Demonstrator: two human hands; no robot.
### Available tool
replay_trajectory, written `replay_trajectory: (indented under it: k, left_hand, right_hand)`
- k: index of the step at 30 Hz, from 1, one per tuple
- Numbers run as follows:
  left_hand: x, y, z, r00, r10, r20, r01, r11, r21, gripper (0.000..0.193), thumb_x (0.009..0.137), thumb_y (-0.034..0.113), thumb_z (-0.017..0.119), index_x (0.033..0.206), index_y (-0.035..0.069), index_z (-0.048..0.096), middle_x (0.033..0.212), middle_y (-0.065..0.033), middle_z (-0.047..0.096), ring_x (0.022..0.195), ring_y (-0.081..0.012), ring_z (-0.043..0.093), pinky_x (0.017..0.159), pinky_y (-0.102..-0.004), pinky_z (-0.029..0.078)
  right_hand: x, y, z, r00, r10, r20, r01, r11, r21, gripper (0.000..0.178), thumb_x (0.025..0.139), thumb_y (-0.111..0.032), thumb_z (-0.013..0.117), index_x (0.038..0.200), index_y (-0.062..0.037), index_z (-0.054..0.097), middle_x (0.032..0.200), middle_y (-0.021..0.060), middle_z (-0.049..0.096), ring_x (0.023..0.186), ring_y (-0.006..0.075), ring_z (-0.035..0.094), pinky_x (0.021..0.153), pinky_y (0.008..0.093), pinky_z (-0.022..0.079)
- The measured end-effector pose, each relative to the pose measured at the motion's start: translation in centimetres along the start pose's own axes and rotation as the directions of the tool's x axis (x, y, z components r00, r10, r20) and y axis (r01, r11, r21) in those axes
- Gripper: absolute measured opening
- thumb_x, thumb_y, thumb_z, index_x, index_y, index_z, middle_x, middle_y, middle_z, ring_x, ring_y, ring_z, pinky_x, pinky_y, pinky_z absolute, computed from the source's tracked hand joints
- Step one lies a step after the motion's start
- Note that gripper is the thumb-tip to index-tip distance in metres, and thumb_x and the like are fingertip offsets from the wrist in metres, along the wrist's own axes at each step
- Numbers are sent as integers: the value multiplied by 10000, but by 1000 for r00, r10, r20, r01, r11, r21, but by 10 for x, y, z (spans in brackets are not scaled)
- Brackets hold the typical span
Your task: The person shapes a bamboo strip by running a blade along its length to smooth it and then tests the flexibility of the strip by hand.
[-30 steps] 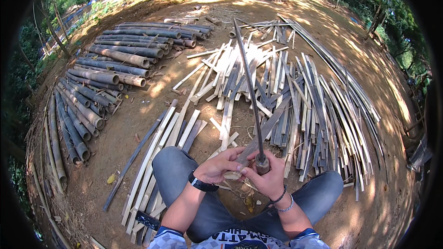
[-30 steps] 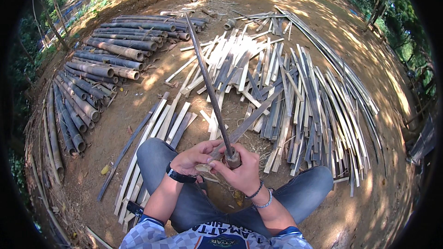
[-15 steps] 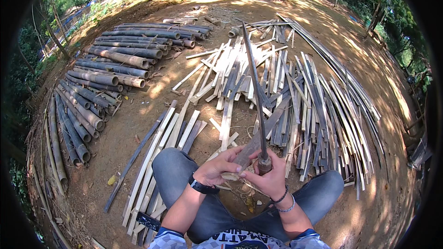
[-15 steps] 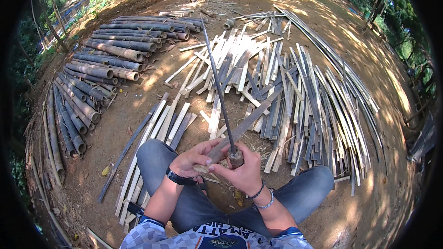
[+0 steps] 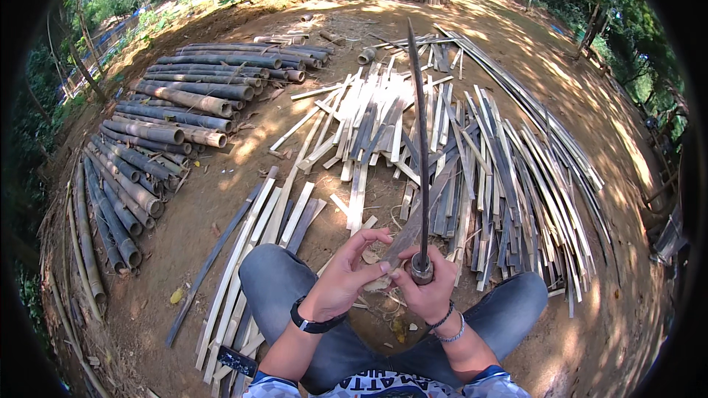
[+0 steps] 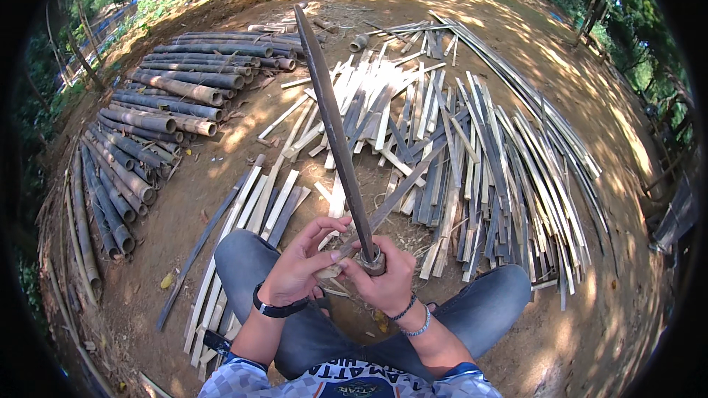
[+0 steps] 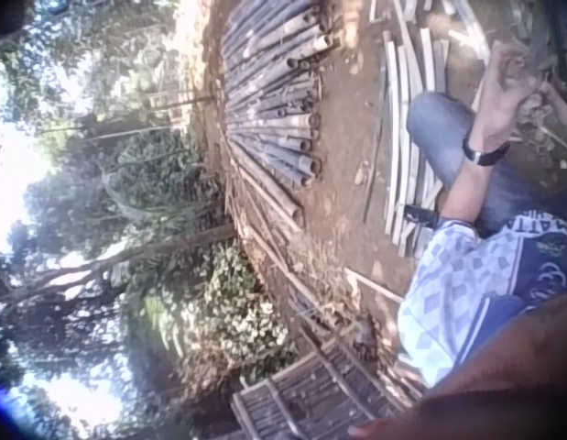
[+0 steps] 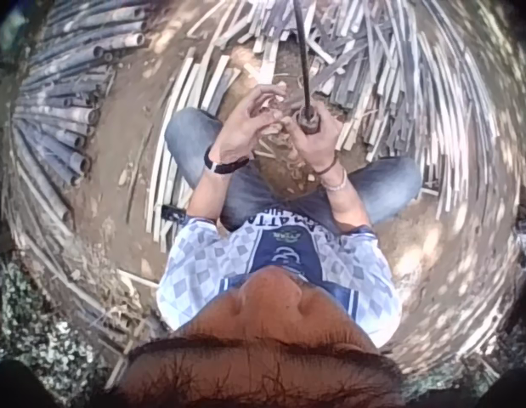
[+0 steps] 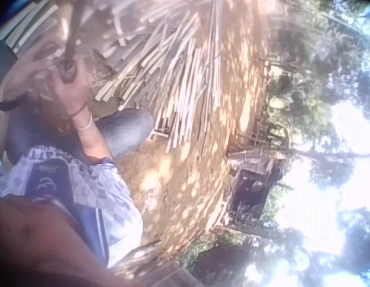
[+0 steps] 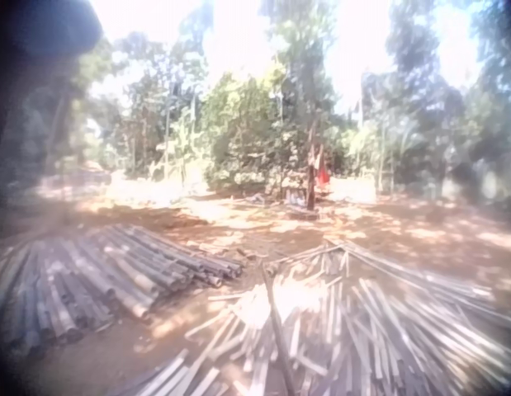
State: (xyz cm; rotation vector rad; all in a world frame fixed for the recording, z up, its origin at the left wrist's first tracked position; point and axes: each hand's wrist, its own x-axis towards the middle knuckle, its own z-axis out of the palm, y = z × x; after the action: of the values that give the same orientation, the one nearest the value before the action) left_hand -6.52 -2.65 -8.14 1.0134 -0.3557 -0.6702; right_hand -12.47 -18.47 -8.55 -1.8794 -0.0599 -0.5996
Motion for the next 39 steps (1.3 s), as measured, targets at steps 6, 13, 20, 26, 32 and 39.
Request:
replay_trajectory:
  k: [6, 13, 20, 26, 32, 39]
  left_hand:
    - [-13, 4, 22, 980, 190, -54, -164, 937, 308, 252, 903, 60, 562, 1154, 49, 543, 1397, -107, 358, 1070, -182, 575, 887, -292, 472]
    - [-22, -12, 43, 899, 427, -99, -321, 795, 514, 266, 900, 101, 595, 1162, 64, 571, 1337, -160, 424, 1063, -225, 592, 873, -327, 490]
    - [-9, -30, 47, 597, 786, 160, -480, 190, 857, 247, 913, 141, 590, 1154, 91, 571, 1177, -196, 560, 882, -235, 665, 677, -298, 538]
    - [-2, -30, 45, 568, 797, 207, -510, 143, 848, 293, 855, 112, 656, 1148, 113, 647, 1143, -159, 585, 750, -223, 688, 587, -293, 546]
    - [6, -29, 41, 508, 805, 308, -546, 24, 838, 214, 897, 152, 614, 1088, 61, 647, 981, -154, 651, 736, -242, 678, 609, -298, 543]
    - [9, -36, 37, 436, 844, 311, -549, -24, 835, 202, 888, 174, 630, 1032, 35, 658, 927, -149, 670, 751, -261, 680, 618, -313, 549]
  right_hand:
    - [1, 2, -10, 999, -7, -41, 8, 999, 35, 284, 727, -177, 796, 892, -33, 615, 623, 41, 640, 574, 96, 641, 516, 230, 464]
    - [0, 2, -19, 996, -26, -85, 28, 999, 23, 265, 741, -178, 789, 874, -35, 611, 540, -11, 544, 494, 52, 525, 477, 210, 399]
    - [4, 2, -25, 994, 12, -104, -1, 995, 104, 268, 739, -181, 793, 863, -33, 607, 566, -19, 556, 522, 38, 528, 486, 199, 396]
    - [6, 0, -28, 991, 11, -133, 5, 993, 120, 279, 729, -181, 802, 853, -27, 606, 588, -12, 566, 528, 35, 526, 490, 199, 399]
    - [9, 5, -37, 997, 57, -45, -48, 982, 181, 301, 709, -169, 822, 862, -21, 609, 606, -25, 555, 539, 24, 504, 488, 194, 385]
    - [11, 4, -39, 998, 64, -2, -63, 982, 179, 310, 702, -173, 830, 862, -22, 611, 599, -35, 541, 535, 20, 489, 486, 189, 374]
